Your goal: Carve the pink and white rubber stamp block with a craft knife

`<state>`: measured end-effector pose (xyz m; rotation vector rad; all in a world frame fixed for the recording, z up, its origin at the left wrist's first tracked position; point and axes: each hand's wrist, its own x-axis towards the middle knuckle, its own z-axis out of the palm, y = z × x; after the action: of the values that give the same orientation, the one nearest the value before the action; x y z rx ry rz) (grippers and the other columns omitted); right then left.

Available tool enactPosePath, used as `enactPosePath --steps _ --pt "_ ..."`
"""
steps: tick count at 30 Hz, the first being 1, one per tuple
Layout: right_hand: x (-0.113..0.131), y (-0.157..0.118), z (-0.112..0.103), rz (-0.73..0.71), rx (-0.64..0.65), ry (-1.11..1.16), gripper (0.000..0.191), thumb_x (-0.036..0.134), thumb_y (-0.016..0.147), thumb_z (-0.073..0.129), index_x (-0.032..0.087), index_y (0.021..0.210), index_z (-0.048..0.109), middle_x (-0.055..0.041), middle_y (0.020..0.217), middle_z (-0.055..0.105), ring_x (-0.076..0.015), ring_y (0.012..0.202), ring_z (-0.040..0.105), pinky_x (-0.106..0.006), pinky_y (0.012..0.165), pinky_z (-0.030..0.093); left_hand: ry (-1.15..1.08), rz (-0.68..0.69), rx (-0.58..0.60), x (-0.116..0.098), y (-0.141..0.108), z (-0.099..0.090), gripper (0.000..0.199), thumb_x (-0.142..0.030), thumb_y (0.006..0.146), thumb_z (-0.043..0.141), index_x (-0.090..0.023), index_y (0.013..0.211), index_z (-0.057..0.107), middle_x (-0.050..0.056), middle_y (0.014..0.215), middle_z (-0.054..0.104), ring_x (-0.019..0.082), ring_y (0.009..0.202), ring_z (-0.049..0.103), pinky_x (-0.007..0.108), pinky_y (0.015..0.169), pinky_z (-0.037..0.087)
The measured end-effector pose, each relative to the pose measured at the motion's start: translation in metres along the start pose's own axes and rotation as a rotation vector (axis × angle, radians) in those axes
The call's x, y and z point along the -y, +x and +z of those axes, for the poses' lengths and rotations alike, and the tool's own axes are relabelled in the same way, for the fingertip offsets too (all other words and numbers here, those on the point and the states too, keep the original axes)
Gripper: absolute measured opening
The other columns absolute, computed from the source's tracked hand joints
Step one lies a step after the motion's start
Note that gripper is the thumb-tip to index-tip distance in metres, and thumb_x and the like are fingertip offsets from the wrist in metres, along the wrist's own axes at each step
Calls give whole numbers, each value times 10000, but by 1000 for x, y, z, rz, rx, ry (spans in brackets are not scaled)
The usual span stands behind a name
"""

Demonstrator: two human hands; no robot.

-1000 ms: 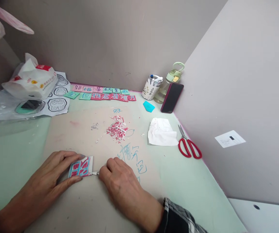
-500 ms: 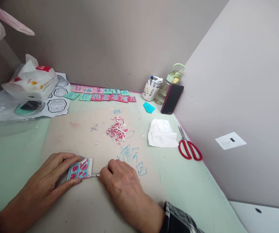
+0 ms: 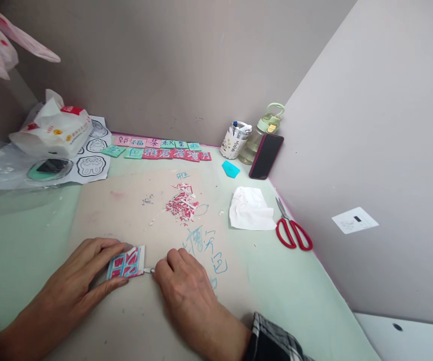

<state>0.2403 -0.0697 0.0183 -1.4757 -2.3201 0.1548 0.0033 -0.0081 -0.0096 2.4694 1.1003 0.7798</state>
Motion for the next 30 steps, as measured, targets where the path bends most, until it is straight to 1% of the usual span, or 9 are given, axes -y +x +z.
enactPosePath --steps 6,12,15,18,20,23,27,29,30 --pt "1 0 1 -4 -21 -18 216 52 979 572 191 821 525 -33 825 576 -188 721 495 -301 617 377 8 21 -10 -2 1 -2 324 -484 1069 466 -256 1288 540 39 1152 586 234 1049 595 327 890 494" --pt "2 0 4 2 -45 -41 217 62 978 570 196 813 526 -36 815 578 -194 726 507 -299 621 388 6 30 -25 -2 3 -2 299 -463 1070 468 -256 1272 540 42 1145 582 238 1049 592 334 888 496" --pt "-3 6 4 6 -57 -65 217 63 981 554 199 814 531 -39 809 586 -196 721 514 -297 619 389 -14 12 -6 -1 0 0 293 -452 1067 477 -267 1288 533 43 1161 577 245 1070 586 343 902 492" --pt "-13 14 4 70 -97 -118 228 72 990 518 204 805 533 -50 796 595 -208 707 517 -306 606 387 -36 -4 27 -1 -4 2 302 -425 1064 492 -282 1329 514 44 1194 576 248 1102 581 350 932 485" --pt "-19 18 2 111 -110 -96 227 93 1001 503 208 807 531 -51 802 602 -208 712 529 -303 605 389 -40 -4 29 -2 -6 3 305 -413 1061 499 -286 1339 511 48 1201 579 251 1101 584 354 934 486" --pt "-21 17 -2 179 -115 22 204 135 1018 495 206 831 537 -41 814 603 -191 708 533 -288 614 394 -49 -7 27 -3 -8 3 302 -417 1054 512 -292 1329 522 53 1201 588 258 1097 591 359 927 495" --pt "-15 14 -11 278 -124 264 197 176 1026 467 209 850 550 -21 809 589 -163 684 513 -273 614 370 -56 -44 37 -3 -7 2 341 -411 1030 557 -297 1345 497 49 1209 601 264 1114 599 368 928 512" --pt "-11 15 -16 364 -99 448 190 223 1017 487 211 840 555 -7 770 572 -150 652 492 -268 600 354 -57 -70 36 -4 -7 1 395 -401 1005 596 -290 1362 466 48 1216 605 266 1115 603 372 926 519" --pt "-9 17 -19 422 -54 581 196 261 1016 501 211 835 557 7 725 558 -142 619 477 -264 584 345 -55 -81 35 -6 -7 0 417 -397 992 617 -287 1362 460 50 1223 604 271 1122 600 378 930 518"
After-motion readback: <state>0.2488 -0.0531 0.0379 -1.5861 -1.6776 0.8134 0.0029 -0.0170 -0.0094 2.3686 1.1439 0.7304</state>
